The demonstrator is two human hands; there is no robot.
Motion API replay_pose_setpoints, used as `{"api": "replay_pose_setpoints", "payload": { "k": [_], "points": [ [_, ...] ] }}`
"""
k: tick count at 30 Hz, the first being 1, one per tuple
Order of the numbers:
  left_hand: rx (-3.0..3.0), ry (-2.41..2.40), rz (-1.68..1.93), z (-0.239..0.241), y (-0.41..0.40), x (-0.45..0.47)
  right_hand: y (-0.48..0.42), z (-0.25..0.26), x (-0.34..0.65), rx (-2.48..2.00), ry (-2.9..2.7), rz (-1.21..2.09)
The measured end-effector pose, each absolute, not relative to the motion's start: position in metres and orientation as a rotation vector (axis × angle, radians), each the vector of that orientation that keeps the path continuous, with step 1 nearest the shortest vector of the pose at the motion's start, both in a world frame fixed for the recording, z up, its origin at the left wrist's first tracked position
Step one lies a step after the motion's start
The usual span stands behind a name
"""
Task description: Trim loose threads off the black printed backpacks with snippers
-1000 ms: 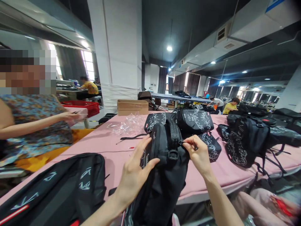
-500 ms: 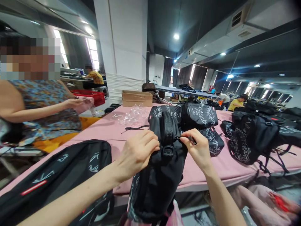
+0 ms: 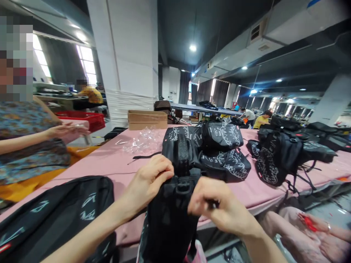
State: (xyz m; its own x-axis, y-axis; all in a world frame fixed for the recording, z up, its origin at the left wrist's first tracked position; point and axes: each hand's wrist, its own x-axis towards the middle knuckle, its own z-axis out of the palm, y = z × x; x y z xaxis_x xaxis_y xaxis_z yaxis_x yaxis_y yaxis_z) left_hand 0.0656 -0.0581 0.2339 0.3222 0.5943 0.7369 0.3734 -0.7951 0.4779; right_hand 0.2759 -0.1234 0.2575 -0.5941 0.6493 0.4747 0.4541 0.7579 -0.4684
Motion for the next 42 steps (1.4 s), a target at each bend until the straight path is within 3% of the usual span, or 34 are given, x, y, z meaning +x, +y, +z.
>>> {"api": "replay_pose_setpoints", "payload": {
  "k": [2, 7, 15, 31, 36, 39, 42],
  "points": [
    [2.353, 0.881, 1.454, 0.233, -0.056, 0.062, -0.128, 0.264, 0.282, -0.779, -2.397, 0.536],
    [2.261, 0.933, 1.366, 0.24, -0.06, 0.058, -0.12, 0.257, 0.295, -1.204, -2.089, -0.143],
    [2.154, 0.931, 1.273, 0.243, -0.063, 0.056, -0.107, 0.25, 0.276, -1.025, -2.338, -0.47],
    [2.1, 0.928, 1.233, 0.244, -0.074, 0.055, -0.105, 0.265, 0.26, -1.019, -2.432, -0.642],
    [1.918, 0.932, 1.178, 0.25, -0.075, 0.002, -0.103, 0.263, 0.264, -1.031, -2.41, -0.638],
    [2.096, 1.253, 1.075, 0.242, -0.067, -0.031, -0.103, 0.262, 0.265, -1.045, -2.392, -0.643],
    [2.056, 1.554, 1.204, 0.229, -0.068, -0.022, -0.104, 0.262, 0.263, -1.052, -2.409, -0.638]
  ]
}}
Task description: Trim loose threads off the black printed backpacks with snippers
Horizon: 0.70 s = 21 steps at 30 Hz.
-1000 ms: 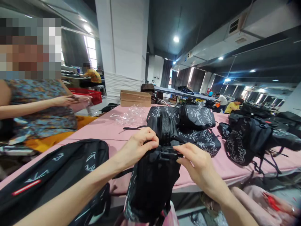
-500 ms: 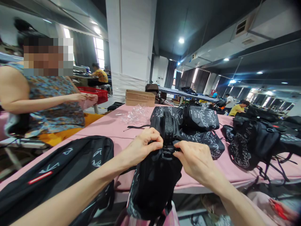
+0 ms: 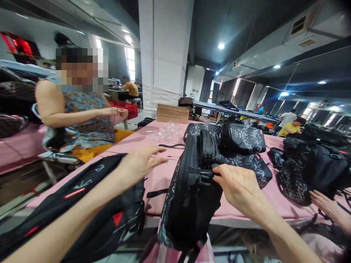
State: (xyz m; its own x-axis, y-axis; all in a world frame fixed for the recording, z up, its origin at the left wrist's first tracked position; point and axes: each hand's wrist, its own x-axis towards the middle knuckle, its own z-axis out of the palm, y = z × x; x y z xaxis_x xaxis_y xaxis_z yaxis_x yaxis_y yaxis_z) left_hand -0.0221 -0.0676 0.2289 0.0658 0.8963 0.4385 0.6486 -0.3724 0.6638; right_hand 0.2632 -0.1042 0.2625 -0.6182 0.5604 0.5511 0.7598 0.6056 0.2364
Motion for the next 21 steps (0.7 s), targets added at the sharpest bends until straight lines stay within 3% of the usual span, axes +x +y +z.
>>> {"api": "replay_pose_setpoints", "payload": {
  "k": [3, 8, 17, 21],
  "points": [
    [2.021, 1.392, 1.252, 0.219, -0.076, 0.015, -0.104, 0.264, 0.264, -1.024, -2.432, -0.534],
    [2.081, 1.333, 1.27, 0.212, -0.083, 0.042, -0.09, 0.26, 0.282, -1.041, -2.072, -0.05],
    [2.208, 1.314, 1.544, 0.235, -0.072, 0.076, -0.067, 0.244, 0.276, -1.065, -1.919, 0.297],
    [1.989, 1.207, 1.513, 0.251, -0.068, 0.097, -0.052, 0.242, 0.283, -1.036, -1.819, 0.109]
  ]
}}
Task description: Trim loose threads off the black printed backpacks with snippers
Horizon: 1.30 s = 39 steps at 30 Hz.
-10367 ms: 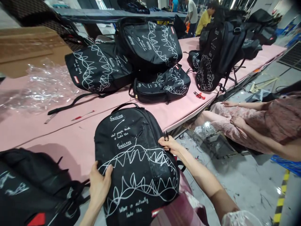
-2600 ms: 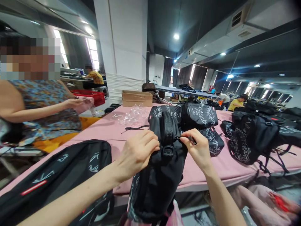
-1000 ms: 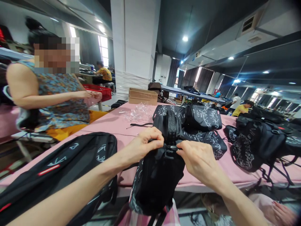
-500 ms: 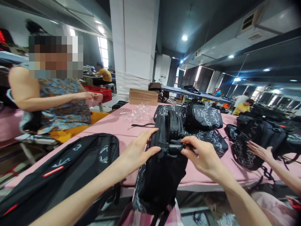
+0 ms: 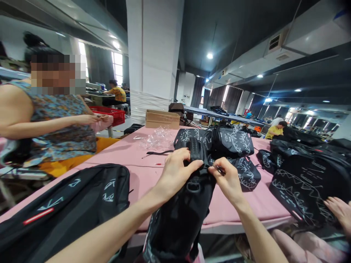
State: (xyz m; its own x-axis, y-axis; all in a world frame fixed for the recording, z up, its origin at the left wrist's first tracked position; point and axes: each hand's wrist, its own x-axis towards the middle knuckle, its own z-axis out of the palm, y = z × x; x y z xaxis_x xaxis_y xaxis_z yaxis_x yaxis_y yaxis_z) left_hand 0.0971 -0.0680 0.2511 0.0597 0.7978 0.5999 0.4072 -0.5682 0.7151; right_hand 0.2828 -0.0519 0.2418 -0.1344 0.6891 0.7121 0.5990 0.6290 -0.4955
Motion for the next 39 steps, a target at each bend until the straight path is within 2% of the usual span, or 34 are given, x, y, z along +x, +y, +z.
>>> {"api": "replay_pose_setpoints", "payload": {
  "k": [5, 11, 13, 16, 18, 20, 22, 28, 34, 39],
  "points": [
    [2.073, 0.97, 1.37, 0.26, -0.081, 0.104, 0.0, 0.256, 0.311, -1.166, -1.605, -0.086],
    [2.292, 0.804, 0.839, 0.288, -0.032, 0.031, 0.009, 0.26, 0.326, -1.276, -1.568, -0.101],
    [2.299, 1.05, 0.922, 0.292, -0.009, 0.009, -0.002, 0.254, 0.322, -1.274, -1.578, -0.028],
    [2.461, 1.419, 1.428, 0.285, -0.001, 0.015, -0.016, 0.246, 0.313, -1.24, -1.58, 0.069],
    [2.731, 1.42, 1.674, 0.273, -0.011, 0.042, -0.019, 0.244, 0.308, -1.211, -1.572, 0.133],
    [3.056, 1.291, 1.542, 0.259, -0.026, 0.075, -0.02, 0.244, 0.305, -1.188, -1.564, 0.195],
    [3.192, 1.357, 1.4, 0.246, -0.035, 0.102, -0.02, 0.244, 0.305, -1.174, -1.557, 0.195],
    [3.152, 1.641, 1.497, 0.23, -0.03, 0.124, -0.021, 0.242, 0.309, -1.198, -1.556, 0.156],
    [3.211, 1.859, 1.366, 0.241, -0.019, 0.119, -0.013, 0.242, 0.302, -1.193, -1.548, 0.179],
    [3.106, 1.891, 1.34, 0.255, -0.011, 0.128, -0.008, 0.251, 0.3, -1.396, -1.583, -0.196]
  ]
}}
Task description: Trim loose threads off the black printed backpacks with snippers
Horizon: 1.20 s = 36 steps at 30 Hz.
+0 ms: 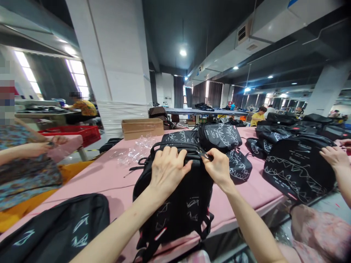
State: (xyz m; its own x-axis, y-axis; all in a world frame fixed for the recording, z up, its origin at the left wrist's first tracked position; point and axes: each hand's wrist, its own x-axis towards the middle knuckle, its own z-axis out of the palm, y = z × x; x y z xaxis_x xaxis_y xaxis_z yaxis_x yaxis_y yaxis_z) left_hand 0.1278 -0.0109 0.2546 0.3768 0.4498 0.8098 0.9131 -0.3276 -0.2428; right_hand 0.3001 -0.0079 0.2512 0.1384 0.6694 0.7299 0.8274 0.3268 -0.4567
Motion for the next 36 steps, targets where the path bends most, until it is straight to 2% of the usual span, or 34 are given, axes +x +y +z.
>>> {"api": "replay_pose_setpoints", "payload": {
  "k": [3, 6, 8, 11, 14, 19, 25, 30, 36],
  "points": [
    [-1.955, -1.127, -0.91, 0.256, -0.013, 0.135, -0.005, 0.258, 0.298, -1.545, -1.601, -0.399],
    [-2.001, -1.005, -0.974, 0.253, -0.024, 0.134, -0.004, 0.266, 0.298, -1.562, -1.687, -0.37],
    [-2.014, -0.96, -1.008, 0.251, -0.032, 0.125, -0.003, 0.272, 0.303, -1.435, -1.797, -0.123],
    [-2.04, -0.893, -1.048, 0.246, -0.04, 0.101, -0.005, 0.271, 0.319, -1.126, -1.812, 0.432],
    [-2.075, -0.864, -1.092, 0.24, -0.042, 0.077, -0.008, 0.254, 0.33, -0.982, -1.729, 0.658],
    [-2.118, -0.979, -1.045, 0.233, -0.038, 0.058, -0.016, 0.224, 0.328, -0.826, -1.746, 0.693],
    [-2.143, -1.026, -0.882, 0.232, -0.036, 0.058, -0.023, 0.221, 0.329, -0.775, -1.74, 0.69],
    [-2.425, -1.279, -0.574, 0.26, -0.033, 0.071, -0.021, 0.222, 0.342, -0.856, -1.682, 0.755],
    [-2.823, -1.14, -0.257, 0.293, -0.047, 0.113, 0.009, 0.253, 0.344, -0.95, -1.681, 0.731]
  ]
}}
